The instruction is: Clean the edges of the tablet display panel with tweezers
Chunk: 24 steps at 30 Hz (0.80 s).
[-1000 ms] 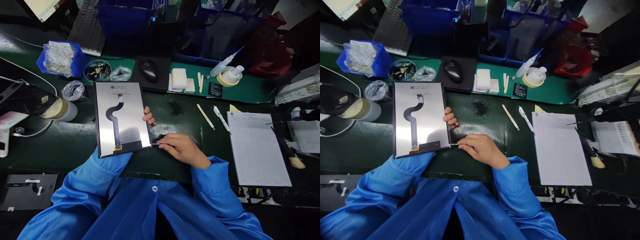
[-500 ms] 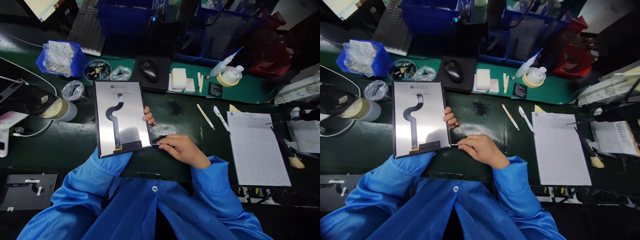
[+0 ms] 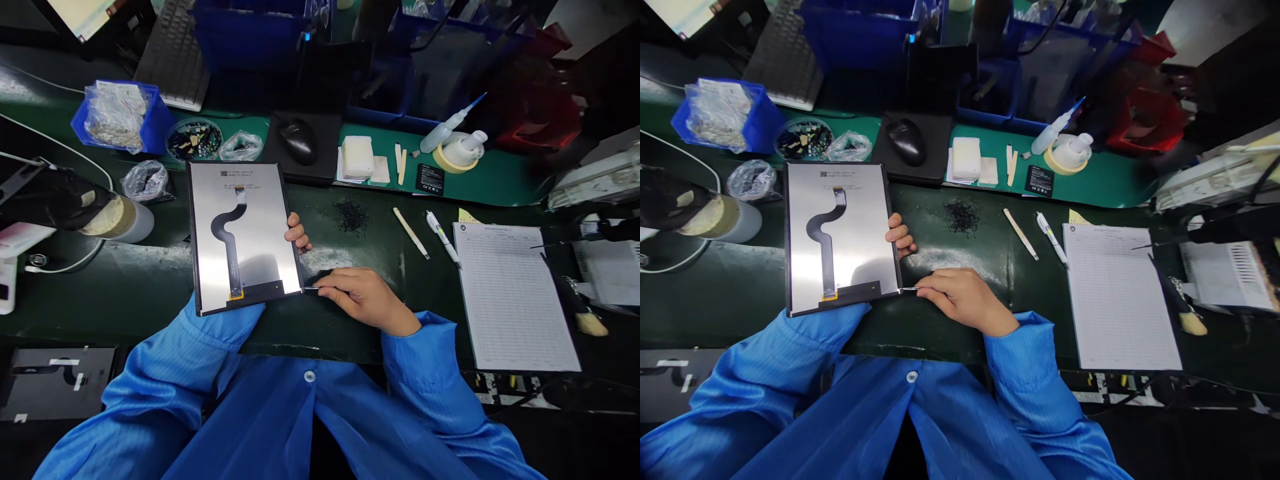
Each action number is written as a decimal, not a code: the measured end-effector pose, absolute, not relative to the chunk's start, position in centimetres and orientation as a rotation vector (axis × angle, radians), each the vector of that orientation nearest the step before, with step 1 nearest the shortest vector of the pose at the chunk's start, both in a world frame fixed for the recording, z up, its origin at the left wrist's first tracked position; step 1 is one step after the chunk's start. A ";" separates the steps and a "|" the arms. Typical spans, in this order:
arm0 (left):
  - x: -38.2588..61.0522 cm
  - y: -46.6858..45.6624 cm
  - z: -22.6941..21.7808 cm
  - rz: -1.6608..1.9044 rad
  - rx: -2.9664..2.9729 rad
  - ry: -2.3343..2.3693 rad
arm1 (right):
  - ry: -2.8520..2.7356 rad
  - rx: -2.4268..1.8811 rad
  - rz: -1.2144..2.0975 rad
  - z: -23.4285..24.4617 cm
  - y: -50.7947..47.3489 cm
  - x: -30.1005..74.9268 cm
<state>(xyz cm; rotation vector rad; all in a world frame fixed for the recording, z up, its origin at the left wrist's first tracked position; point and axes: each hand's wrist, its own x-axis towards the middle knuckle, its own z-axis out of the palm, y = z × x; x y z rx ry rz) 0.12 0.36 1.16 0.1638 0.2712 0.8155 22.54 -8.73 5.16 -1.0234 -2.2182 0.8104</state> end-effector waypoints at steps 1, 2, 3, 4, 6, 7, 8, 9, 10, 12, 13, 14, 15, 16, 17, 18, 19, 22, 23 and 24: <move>0.1 0.3 1.2 0.818 0.182 0.265 | -2.205 -1.054 0.822 5.1 -8.8 22.5; 0.1 0.3 1.1 0.819 0.199 0.266 | -2.187 -1.091 0.840 5.1 -9.0 22.6; 0.0 0.3 1.1 0.821 0.209 0.273 | -2.167 -1.129 0.860 5.1 -9.1 22.6; 0.0 0.3 1.0 0.822 0.214 0.282 | -2.151 -1.154 0.877 5.0 -9.2 22.6; 0.0 0.3 0.9 0.820 0.209 0.290 | -2.140 -1.153 0.887 5.0 -9.2 22.5; 0.0 0.4 0.8 0.814 0.201 0.282 | -2.146 -1.128 0.881 5.0 -9.2 22.5; 0.0 0.4 0.7 0.810 0.192 0.271 | -2.155 -1.096 0.868 5.0 -9.1 22.5; 0.0 0.4 0.7 0.808 0.183 0.259 | -2.167 -1.065 0.854 5.0 -9.0 22.5; 0.0 0.4 0.8 0.806 0.176 0.251 | -2.180 -1.038 0.840 5.0 -8.9 22.5; 0.0 0.3 1.0 0.812 0.173 0.252 | -2.206 -1.002 0.818 5.1 -8.7 22.5; 0.1 0.3 1.1 0.817 0.174 0.258 | -2.217 -0.992 0.810 5.1 -8.7 22.6; 0.1 0.2 1.2 0.820 0.178 0.261 | -2.226 -0.989 0.807 5.2 -8.7 22.6; 0.1 0.2 1.3 0.821 0.183 0.263 | -2.228 -0.996 0.809 5.2 -8.7 22.6; 0.1 0.1 1.4 0.821 0.189 0.263 | -2.222 -1.012 0.814 5.2 -8.8 22.6; 0.1 0.1 1.4 0.820 0.194 0.264 | -2.207 -1.040 0.821 5.1 -8.9 22.6; 0.2 0.2 1.5 0.820 0.197 0.268 | -2.187 -1.072 0.831 5.1 -9.0 22.6; 0.2 0.2 1.5 0.822 0.199 0.276 | -2.168 -1.100 0.841 5.1 -9.1 22.6; 0.2 0.3 1.5 0.831 0.187 0.310 | -2.147 -1.100 0.840 5.0 -9.2 22.5; 0.2 0.3 1.5 0.834 0.184 0.314 | -2.154 -1.073 0.831 4.9 -9.2 22.5; 0.3 0.3 1.4 0.835 0.182 0.313 | -2.164 -1.041 0.819 4.9 -9.1 22.5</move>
